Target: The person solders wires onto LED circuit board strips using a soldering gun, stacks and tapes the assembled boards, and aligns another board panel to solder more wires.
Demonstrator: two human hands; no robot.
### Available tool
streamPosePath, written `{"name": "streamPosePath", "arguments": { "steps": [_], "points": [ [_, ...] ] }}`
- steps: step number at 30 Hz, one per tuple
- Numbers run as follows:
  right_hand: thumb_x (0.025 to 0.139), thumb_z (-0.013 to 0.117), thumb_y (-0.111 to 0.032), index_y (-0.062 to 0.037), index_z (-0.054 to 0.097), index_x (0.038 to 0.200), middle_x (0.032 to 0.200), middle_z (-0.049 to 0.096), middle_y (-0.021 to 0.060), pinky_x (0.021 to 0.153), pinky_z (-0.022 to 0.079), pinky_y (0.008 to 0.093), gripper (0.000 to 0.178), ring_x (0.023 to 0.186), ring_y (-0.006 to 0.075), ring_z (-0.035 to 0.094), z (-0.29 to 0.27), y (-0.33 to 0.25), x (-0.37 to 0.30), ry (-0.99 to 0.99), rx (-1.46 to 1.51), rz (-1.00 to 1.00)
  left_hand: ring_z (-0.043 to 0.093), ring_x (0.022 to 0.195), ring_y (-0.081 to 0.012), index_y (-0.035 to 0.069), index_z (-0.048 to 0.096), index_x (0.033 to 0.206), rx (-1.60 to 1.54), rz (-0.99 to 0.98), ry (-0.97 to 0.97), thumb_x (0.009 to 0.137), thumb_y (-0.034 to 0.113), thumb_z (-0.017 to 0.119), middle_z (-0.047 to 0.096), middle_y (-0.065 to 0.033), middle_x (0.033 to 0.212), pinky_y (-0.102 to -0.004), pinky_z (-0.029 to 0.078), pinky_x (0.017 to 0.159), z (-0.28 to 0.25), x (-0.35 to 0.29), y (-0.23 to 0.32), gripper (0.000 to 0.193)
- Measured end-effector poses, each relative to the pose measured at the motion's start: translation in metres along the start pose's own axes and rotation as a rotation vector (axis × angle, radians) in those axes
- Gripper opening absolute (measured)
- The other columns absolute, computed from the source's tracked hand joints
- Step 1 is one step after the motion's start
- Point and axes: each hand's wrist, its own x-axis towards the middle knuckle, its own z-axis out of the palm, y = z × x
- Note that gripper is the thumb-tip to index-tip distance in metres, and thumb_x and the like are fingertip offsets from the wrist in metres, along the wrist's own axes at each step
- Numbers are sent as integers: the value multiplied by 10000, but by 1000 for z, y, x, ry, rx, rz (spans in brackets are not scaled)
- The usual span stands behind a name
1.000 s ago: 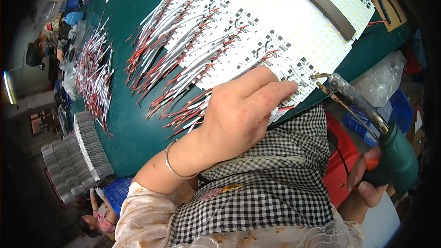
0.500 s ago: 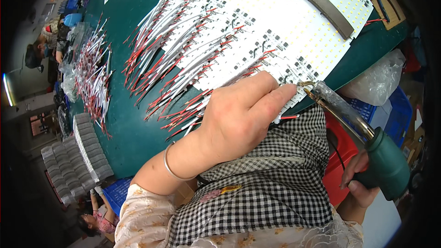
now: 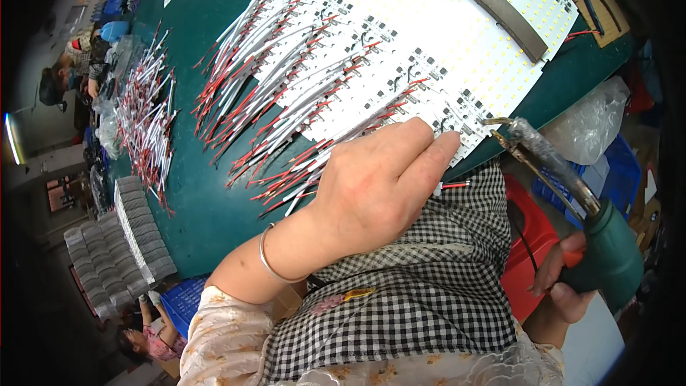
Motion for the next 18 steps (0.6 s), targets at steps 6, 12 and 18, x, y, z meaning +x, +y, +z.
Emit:
{"name": "streamPosePath", "arguments": {
  "steps": [6, 12, 18],
  "points": [
    [695, 667, -89, 143, 439, 1185, 623, 511, 104, 390, 448, 245, 589, 446, 147, 477, 0, -4, 8, -11, 102, -6, 568, 575, -224, -7, 665, 987, 6, -37, -9, 565, -93, 584, 579, -94, 732, -313, 460, 479, -3, 3, 7, 438],
    [692, 662, -95, 152, 433, 1180, 614, 511, 101, 387, 449, 240, 593, 435, 147, 475, -4, -1, 11, -6, 136, -38, 553, 593, -179, -12, 661, 1008, -11, -133, -129, 797, 37, 624, 591, -83, 752, -288, 442, 520, -54, 22, 30, 220],
    [730, 695, -124, 129, 375, 1181, 626, 502, 73, 350, 455, 235, 607, 409, 139, 483, -3, 0, 18, -55, 127, -129, 494, 706, -203, -47, 473, 1319, -33, -282, -221, 870, 117, 589, 500, -111, 851, -290, 400, 616, -52, 32, 23, 491]
  ]
}}
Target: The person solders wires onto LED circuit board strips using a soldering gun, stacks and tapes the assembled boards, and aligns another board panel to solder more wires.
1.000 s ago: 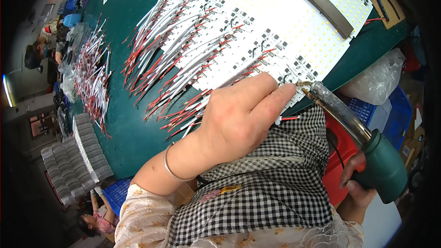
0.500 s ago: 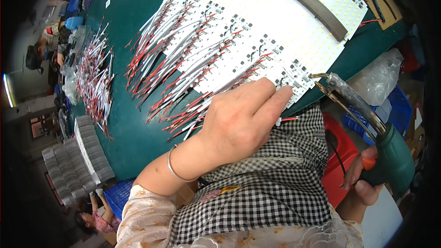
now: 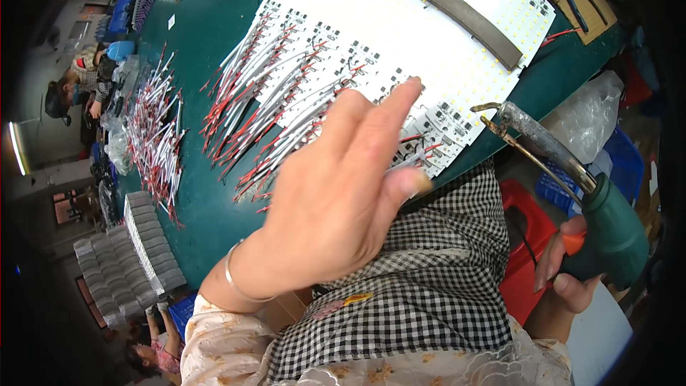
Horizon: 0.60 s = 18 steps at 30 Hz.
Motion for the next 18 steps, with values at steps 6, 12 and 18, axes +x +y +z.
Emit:
{"name": "streamPosePath", "arguments": {
  "steps": [6, 12, 18],
  "points": [
    [723, 693, -120, 137, 381, 1188, 635, 505, 81, 351, 455, 232, 615, 417, 135, 485, -1, 0, -4, 27, -19, 52, 513, 636, -163, 39, 675, 1114, 4, 40, 150, 706, -152, 615, 516, -69, 759, -252, 423, 563, 35, 3, -22, 454],
    [719, 692, -115, 141, 381, 1180, 629, 504, 92, 348, 452, 234, 612, 417, 133, 482, 1, -1, 0, 42, -10, 58, 568, 565, -196, 71, 688, 1005, 2, 193, 287, 639, -75, 624, 561, -49, 690, -312, 444, 462, 45, 1, -32, 399],
    [710, 687, -102, 147, 385, 1171, 628, 504, 91, 352, 456, 235, 604, 414, 133, 478, 6, -4, 4, 38, -3, 107, 562, 549, -202, 55, 683, 989, -5, 211, 301, 624, -71, 634, 567, -57, 693, -309, 436, 446, 48, 1, -33, 389]
  ]
}}
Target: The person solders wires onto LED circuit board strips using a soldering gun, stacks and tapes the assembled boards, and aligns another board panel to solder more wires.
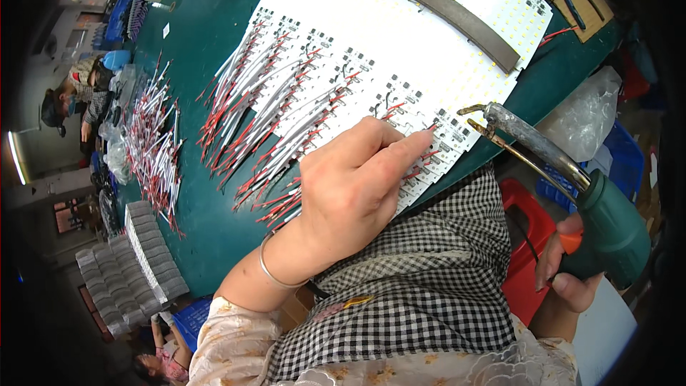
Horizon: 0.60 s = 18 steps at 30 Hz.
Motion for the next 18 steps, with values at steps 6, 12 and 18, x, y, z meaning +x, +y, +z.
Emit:
{"name": "streamPosePath", "arguments": {
  "steps": [6, 12, 18],
  "points": [
    [708, 690, -102, 147, 387, 1171, 629, 504, 89, 353, 453, 234, 606, 422, 135, 481, 1, 1, -2, 11, 5, 19, 576, 594, -179, 31, 710, 1003, -40, -28, -34, 600, -173, 594, 600, -95, 730, -268, 449, 506, -1, -1, 1, 466],
    [659, 670, -94, 152, 466, 1152, 621, 523, 101, 388, 442, 242, 588, 452, 144, 488, 7, -3, -2, 57, -9, 66, 569, 583, -177, 37, 712, 992, -45, -66, -42, 593, -158, 598, 592, -93, 721, -268, 436, 491, 0, 0, 3, 458],
    [662, 668, -84, 146, 475, 1145, 628, 524, 104, 404, 449, 240, 569, 457, 143, 490, 7, -2, -3, 51, -36, 106, 560, 564, -175, 46, 715, 988, -42, -47, -35, 596, -154, 602, 587, -85, 704, -267, 432, 479, 2, -2, 0, 454]
  ]
}}
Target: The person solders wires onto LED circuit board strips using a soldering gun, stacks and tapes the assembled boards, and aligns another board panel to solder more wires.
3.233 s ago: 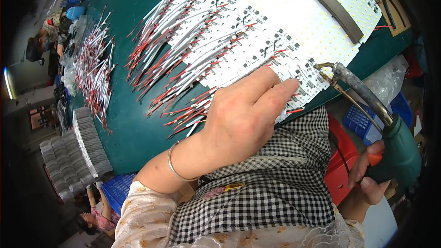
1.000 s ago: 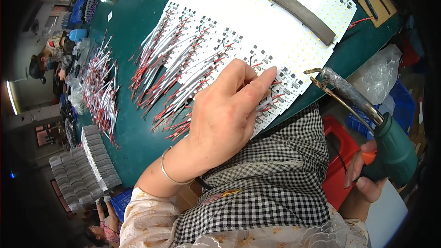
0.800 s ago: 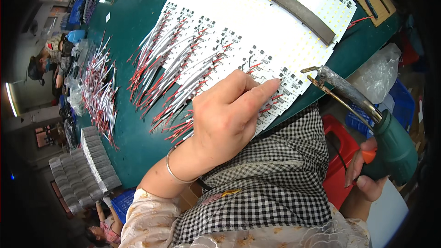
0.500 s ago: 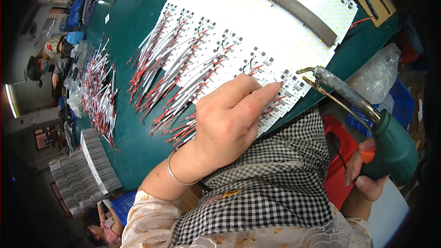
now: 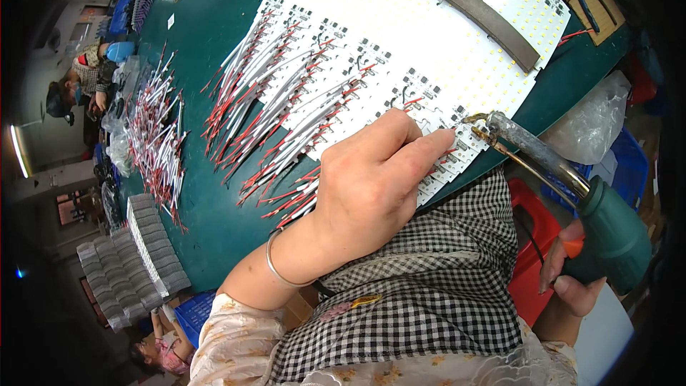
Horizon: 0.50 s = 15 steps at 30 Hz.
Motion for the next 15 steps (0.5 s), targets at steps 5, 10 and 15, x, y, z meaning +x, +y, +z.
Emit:
{"name": "streamPosePath", "arguments": {
  "steps": [5, 10, 15],
  "points": [
    [702, 680, -116, 129, 415, 1118, 615, 514, 87, 367, 451, 227, 551, 419, 135, 495, 1, 1, 0, 18, -71, -6, 556, 556, -174, 49, 715, 987, 0, 0, 1, 597, -147, 611, 584, -84, 698, -265, 428, 474, 0, 0, 1, 448],
    [687, 699, -94, 132, 450, 1122, 669, 533, 114, 391, 462, 241, 550, 457, 141, 502, 1, -1, -1, 17, -58, 6, 546, 550, -174, 41, 709, 995, -3, 9, 17, 599, -147, 610, 577, -85, 694, -265, 420, 471, 2, 0, 1, 449],
    [667, 705, -59, 142, 474, 1136, 763, 557, 160, 416, 483, 266, 560, 499, 155, 517, 4, 1, -3, 80, -52, 6, 545, 568, -178, 30, 697, 1009, -16, 9, -2, 607, -157, 600, 565, -88, 694, -264, 419, 481, 2, 1, 0, 454]
  ]
}}
